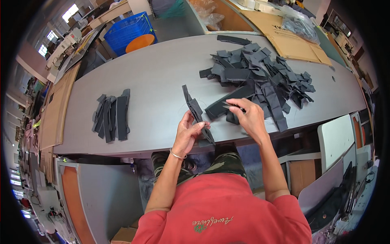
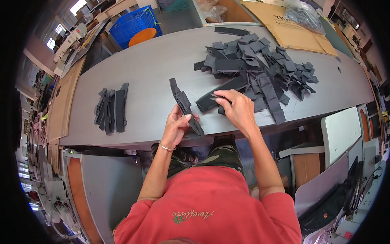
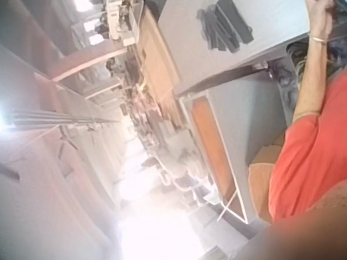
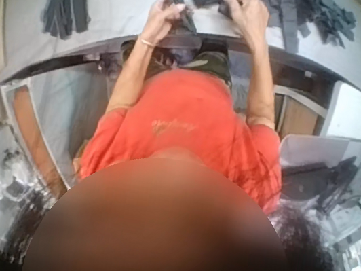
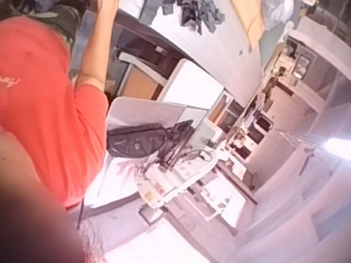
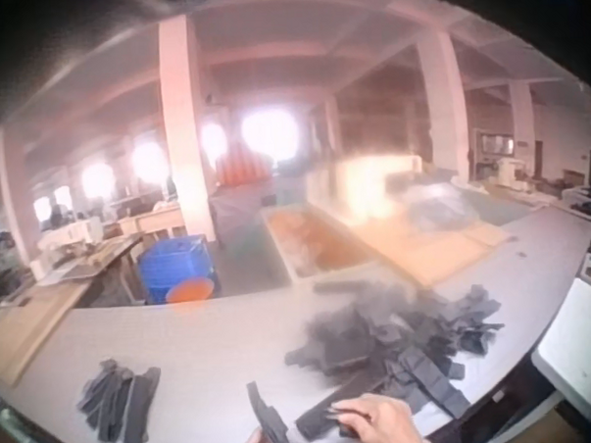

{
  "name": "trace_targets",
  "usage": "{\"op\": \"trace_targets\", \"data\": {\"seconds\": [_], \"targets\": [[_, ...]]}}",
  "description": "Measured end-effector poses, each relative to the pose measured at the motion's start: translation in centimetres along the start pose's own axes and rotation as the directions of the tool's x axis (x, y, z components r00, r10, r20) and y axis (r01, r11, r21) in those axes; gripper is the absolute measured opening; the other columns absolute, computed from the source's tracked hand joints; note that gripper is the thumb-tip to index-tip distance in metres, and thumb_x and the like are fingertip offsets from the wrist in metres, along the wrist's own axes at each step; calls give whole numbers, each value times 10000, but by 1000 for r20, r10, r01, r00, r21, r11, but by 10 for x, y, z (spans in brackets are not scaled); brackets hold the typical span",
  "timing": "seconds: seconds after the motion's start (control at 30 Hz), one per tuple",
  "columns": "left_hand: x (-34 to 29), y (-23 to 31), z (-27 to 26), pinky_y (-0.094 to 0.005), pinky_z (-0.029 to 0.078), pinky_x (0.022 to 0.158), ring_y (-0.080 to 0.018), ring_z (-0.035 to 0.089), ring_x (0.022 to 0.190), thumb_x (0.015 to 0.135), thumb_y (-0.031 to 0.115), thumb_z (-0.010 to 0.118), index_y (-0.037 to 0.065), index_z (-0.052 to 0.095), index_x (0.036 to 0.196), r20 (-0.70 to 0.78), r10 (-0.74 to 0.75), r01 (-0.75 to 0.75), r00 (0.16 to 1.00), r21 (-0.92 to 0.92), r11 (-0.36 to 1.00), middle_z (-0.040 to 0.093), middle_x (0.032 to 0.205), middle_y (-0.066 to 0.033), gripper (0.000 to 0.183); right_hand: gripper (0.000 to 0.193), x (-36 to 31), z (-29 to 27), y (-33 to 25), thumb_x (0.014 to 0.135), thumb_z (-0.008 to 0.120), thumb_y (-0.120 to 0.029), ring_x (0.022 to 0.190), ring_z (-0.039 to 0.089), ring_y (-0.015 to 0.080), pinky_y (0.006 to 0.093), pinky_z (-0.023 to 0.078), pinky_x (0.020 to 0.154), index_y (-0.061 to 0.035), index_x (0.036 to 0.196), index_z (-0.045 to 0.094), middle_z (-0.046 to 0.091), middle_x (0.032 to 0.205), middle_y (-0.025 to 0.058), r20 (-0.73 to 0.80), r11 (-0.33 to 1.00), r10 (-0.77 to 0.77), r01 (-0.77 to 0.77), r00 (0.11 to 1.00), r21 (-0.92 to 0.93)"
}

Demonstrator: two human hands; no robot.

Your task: Trimming excess material from black foam strips using a small pair of snips.

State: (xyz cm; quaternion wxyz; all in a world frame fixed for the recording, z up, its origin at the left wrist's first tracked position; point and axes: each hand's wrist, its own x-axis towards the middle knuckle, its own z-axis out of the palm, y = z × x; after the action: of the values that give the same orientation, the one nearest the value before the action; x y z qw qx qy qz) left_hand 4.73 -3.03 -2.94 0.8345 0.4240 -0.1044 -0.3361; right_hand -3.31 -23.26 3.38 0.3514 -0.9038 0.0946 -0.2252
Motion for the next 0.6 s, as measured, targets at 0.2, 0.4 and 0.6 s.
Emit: {"op": "trace_targets", "data": {"seconds": [0.2,0.4,0.6], "targets": [[-8,5,-7,-343,534,811,-227,620,940,839,48,669,-5,389,1257,-13,2,-2,1000,-27,1000,508,1158,-117,506,220,-23,12,-1,759,709,-164,727,576,249,369,457,671,-125,975,717,598,730,51,-23,983,-83,78,996,-165],[-16,3,-6,-394,561,803,-236,627,935,868,112,646,27,405,1244,-42,73,-73,996,6,997,558,1064,-113,454,197,-26,28,-2,748,706,-183,765,578,235,375,444,672,-152,942,716,596,752,32,-37,917,-252,226,967,-329],[-22,2,-5,-396,561,813,-231,623,938,861,106,650,21,410,1249,-32,68,-68,997,9,998,563,1070,-115,464,193,-26,43,-14,752,702,-177,744,575,250,375,446,682,-151,942,713,591,734,35,-3,902,-307,290,952,-321]]}}
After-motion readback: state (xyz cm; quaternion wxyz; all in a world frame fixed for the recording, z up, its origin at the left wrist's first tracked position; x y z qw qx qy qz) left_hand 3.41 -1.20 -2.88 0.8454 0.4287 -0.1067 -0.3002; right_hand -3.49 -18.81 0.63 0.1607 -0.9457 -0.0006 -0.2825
